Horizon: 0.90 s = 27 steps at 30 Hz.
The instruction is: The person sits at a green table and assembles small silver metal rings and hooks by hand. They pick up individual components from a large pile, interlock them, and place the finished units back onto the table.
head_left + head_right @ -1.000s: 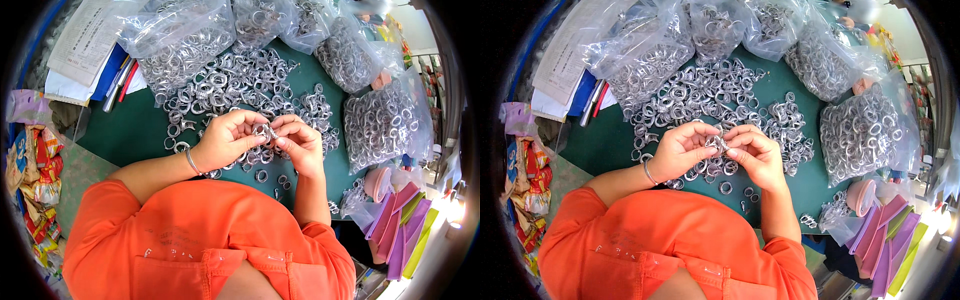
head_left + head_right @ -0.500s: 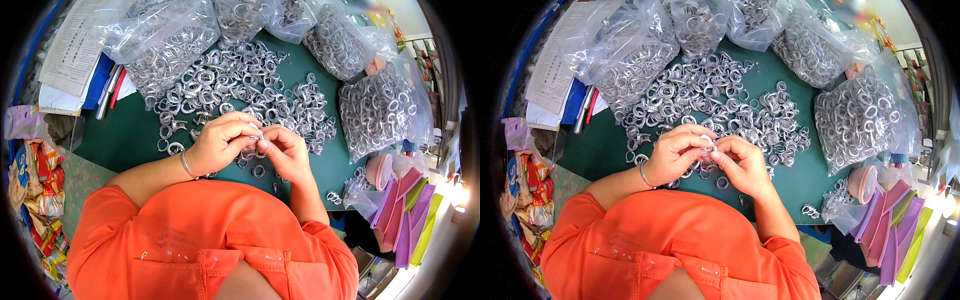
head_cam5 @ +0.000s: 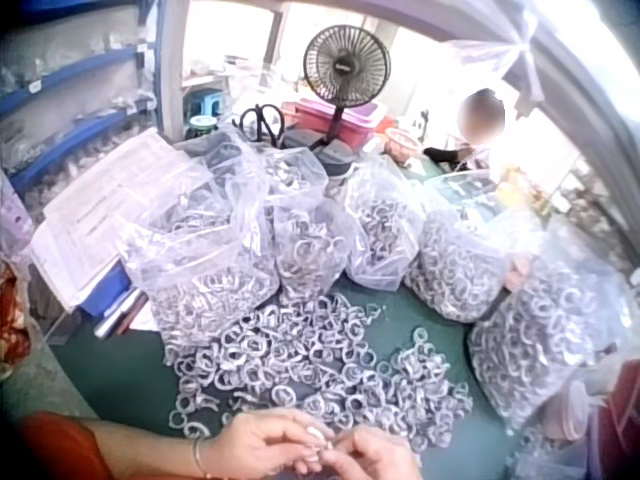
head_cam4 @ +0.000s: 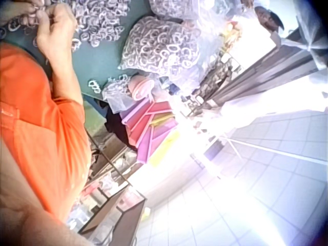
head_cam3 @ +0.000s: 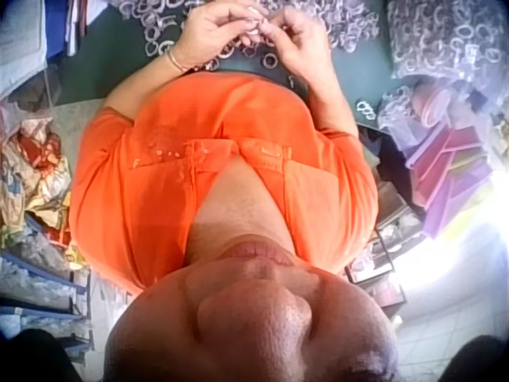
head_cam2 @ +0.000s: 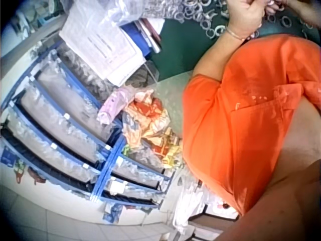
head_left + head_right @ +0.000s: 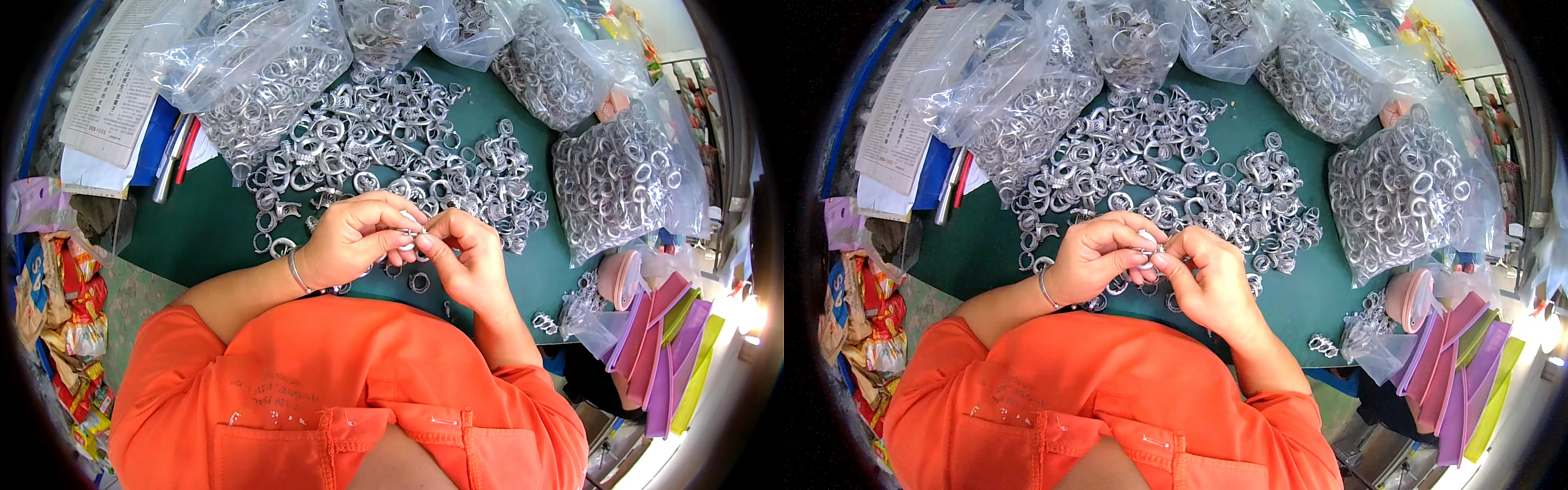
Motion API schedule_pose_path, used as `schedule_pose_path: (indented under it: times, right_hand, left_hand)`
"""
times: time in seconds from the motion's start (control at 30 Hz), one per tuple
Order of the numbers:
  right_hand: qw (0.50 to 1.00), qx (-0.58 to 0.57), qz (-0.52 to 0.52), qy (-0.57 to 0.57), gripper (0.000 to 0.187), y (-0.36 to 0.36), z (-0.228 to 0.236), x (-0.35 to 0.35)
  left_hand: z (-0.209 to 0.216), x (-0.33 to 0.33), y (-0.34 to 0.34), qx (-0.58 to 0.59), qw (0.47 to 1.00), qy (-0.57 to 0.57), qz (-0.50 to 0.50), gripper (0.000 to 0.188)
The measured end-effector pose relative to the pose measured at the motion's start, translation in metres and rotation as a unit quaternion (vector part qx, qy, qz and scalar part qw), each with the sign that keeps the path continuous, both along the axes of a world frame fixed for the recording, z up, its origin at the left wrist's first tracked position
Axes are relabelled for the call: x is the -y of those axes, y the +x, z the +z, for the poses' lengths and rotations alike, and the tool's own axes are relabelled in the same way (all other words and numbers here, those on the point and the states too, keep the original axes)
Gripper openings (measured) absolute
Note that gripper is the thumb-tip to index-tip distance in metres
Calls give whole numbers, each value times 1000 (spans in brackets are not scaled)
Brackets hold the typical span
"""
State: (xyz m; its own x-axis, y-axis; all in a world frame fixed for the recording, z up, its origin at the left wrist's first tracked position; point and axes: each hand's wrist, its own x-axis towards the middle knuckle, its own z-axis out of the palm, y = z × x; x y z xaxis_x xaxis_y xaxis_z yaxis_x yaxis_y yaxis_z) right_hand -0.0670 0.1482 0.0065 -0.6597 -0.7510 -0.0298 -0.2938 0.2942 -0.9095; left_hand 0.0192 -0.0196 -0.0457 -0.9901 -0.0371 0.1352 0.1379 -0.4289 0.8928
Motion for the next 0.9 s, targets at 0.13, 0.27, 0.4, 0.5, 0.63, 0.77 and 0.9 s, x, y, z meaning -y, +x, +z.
schedule_pose_path:
  times: [0.13,0.27,0.4,0.5,0.63,0.77,0.9]
  right_hand:
    - [992,-108,58,-35,12,-11,-3,3]
    - [984,-140,94,-53,14,-14,-2,-1]
    - [979,-162,111,-61,13,-14,2,-1]
    - [983,-133,106,-72,11,-12,3,-2]
    - [995,62,76,-26,10,-8,5,-9]
    - [982,-107,102,-114,11,-6,1,-1]
    - [997,10,55,-50,13,4,4,-5]
  left_hand:
    - [1,-1,-2,-1,999,38,15,11]
    - [-5,-2,-1,29,992,118,-18,11]
    - [-2,1,-2,56,979,188,-61,10]
    - [0,4,-3,57,973,207,-82,10]
    - [1,0,0,50,971,217,-82,11]
    - [2,0,1,82,952,279,-97,10]
    - [1,0,0,89,951,282,-91,11]
